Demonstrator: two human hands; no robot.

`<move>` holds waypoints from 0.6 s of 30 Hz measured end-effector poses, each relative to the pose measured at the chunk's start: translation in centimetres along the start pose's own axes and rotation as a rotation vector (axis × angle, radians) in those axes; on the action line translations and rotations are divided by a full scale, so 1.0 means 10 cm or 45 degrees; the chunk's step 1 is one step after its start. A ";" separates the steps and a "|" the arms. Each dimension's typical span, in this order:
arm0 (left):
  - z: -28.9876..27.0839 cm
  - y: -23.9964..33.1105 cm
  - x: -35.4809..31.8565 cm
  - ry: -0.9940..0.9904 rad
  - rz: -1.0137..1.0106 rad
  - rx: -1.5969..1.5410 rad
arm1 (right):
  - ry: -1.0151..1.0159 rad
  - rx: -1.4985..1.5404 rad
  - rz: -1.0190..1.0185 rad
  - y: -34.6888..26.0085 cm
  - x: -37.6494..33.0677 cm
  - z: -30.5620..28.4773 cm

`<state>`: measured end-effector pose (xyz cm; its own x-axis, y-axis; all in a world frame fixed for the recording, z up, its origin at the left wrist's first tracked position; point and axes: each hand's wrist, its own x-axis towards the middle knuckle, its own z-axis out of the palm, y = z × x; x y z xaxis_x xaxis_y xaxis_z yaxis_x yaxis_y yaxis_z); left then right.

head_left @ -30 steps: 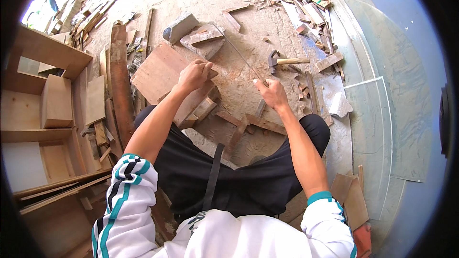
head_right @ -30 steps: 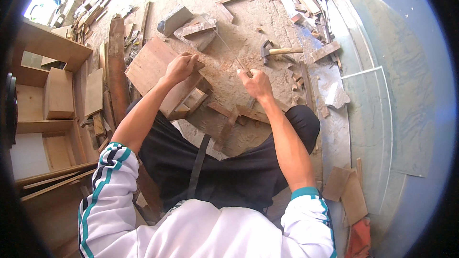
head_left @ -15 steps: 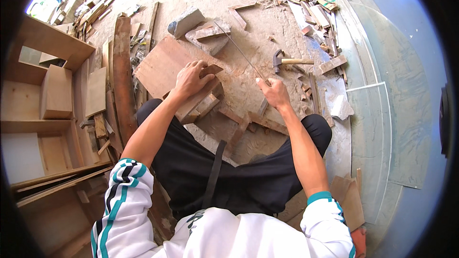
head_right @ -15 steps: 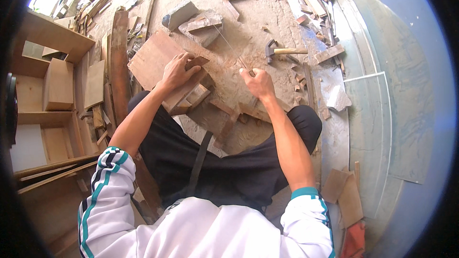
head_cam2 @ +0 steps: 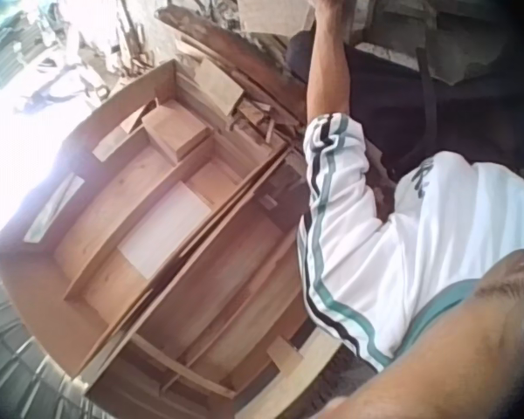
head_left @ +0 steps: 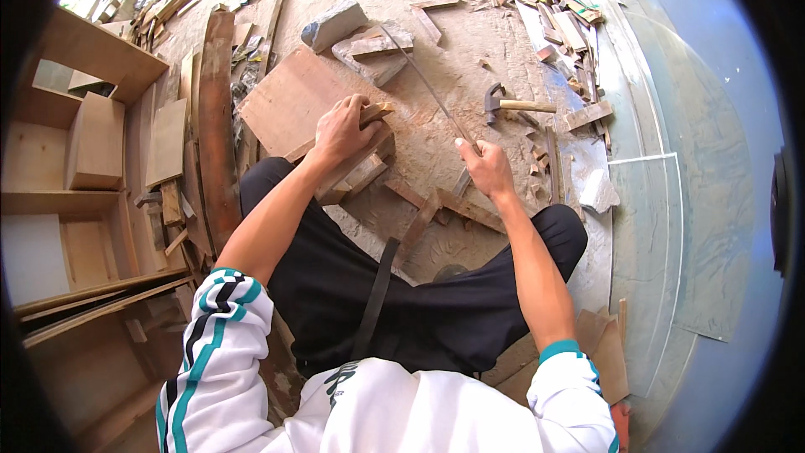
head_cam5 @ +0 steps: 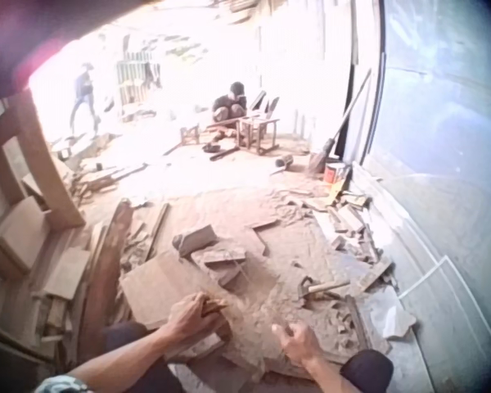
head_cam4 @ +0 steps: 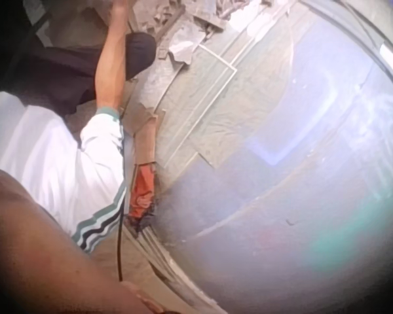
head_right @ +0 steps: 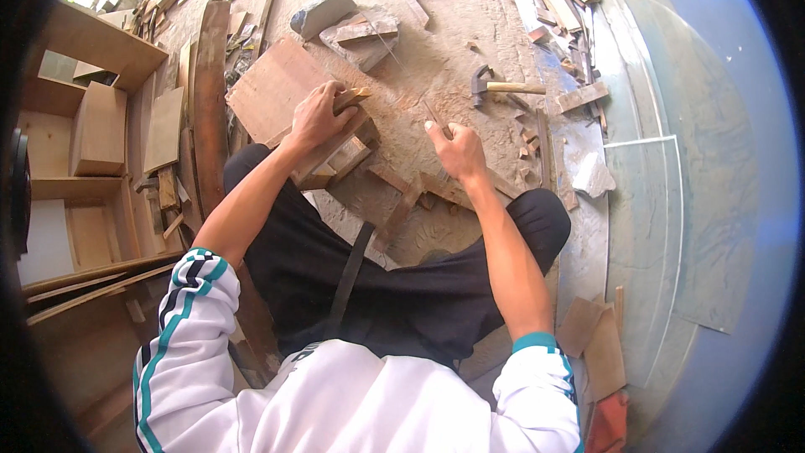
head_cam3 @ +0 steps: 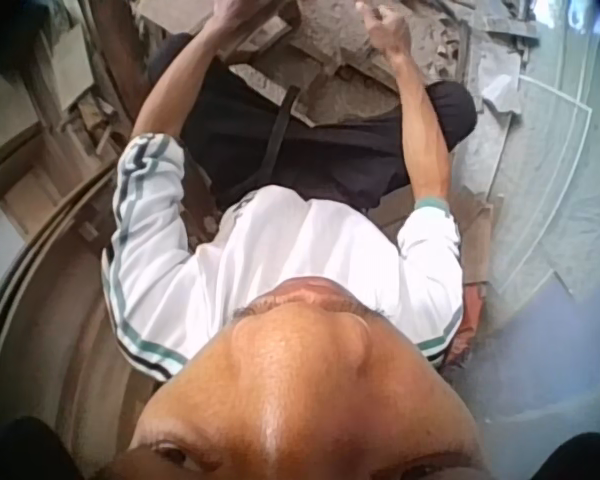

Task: The person sits on the floor and uses a hand saw to cut a small piece of wood. They periodically pause to inspect the cut and reposition the wood before continuing to saw.

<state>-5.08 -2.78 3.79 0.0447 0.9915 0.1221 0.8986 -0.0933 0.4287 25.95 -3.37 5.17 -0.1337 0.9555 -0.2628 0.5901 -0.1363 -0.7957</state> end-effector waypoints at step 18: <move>0.05 -0.06 0.24 -0.189 -0.049 -0.060 | 0.223 0.063 -0.168 -0.44 -0.83 0.86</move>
<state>-5.30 -0.29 3.42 0.0777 0.9966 -0.0275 0.8795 -0.0555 0.4726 17.60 -13.00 6.15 -0.0643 0.9961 -0.0596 0.5366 -0.0159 -0.8437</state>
